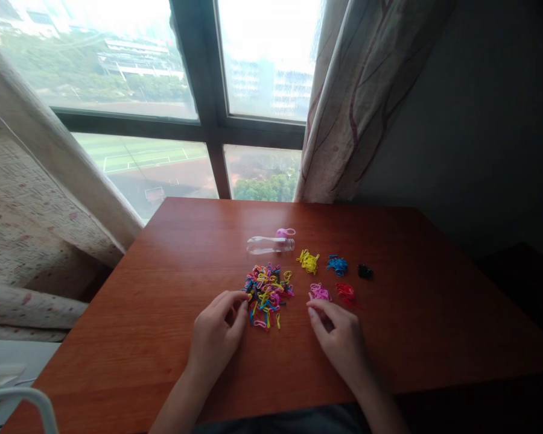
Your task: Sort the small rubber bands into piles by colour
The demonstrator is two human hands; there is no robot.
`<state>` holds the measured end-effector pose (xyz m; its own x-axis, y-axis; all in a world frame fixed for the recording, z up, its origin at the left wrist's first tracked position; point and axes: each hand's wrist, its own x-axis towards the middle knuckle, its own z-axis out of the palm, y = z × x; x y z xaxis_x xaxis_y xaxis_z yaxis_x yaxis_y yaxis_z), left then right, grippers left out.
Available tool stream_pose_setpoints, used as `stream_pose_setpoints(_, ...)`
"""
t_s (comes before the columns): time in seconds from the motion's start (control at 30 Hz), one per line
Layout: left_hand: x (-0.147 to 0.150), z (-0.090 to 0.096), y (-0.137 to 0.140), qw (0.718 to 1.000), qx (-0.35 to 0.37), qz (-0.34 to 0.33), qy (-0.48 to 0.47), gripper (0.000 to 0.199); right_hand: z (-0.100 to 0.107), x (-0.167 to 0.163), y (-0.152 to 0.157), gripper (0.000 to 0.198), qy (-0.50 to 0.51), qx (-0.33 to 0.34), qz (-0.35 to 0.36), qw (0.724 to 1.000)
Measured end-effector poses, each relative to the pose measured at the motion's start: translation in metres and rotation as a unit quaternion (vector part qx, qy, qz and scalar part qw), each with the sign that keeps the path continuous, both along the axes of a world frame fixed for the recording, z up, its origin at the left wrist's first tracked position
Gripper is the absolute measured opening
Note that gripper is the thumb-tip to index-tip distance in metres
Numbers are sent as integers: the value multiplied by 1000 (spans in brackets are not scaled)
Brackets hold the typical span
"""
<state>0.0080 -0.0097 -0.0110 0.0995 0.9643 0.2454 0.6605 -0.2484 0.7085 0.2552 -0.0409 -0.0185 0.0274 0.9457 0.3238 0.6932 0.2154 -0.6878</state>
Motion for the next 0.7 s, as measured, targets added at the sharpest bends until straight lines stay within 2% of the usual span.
stream_pose_setpoints(0.1, -4, 2, 3, 1000, -9, 13, 16, 15, -7, -15, -6, 19, 1, -4, 23, 1000)
stream_pose_setpoints(0.23, -8, 6, 8, 999, -13, 5, 39, 15, -12, -18, -7, 19, -11, 4, 25, 1000)
stream_pose_setpoints(0.47, -6, 15, 22, 994, -20, -15, 111, 20, -9, -17, -8, 22, -29, -5, 32, 999)
stream_pose_setpoints(0.7, -4, 14, 24, 991, -42, -31, 126, 18, -10, -18, -8, 21, -17, -16, 29, 999)
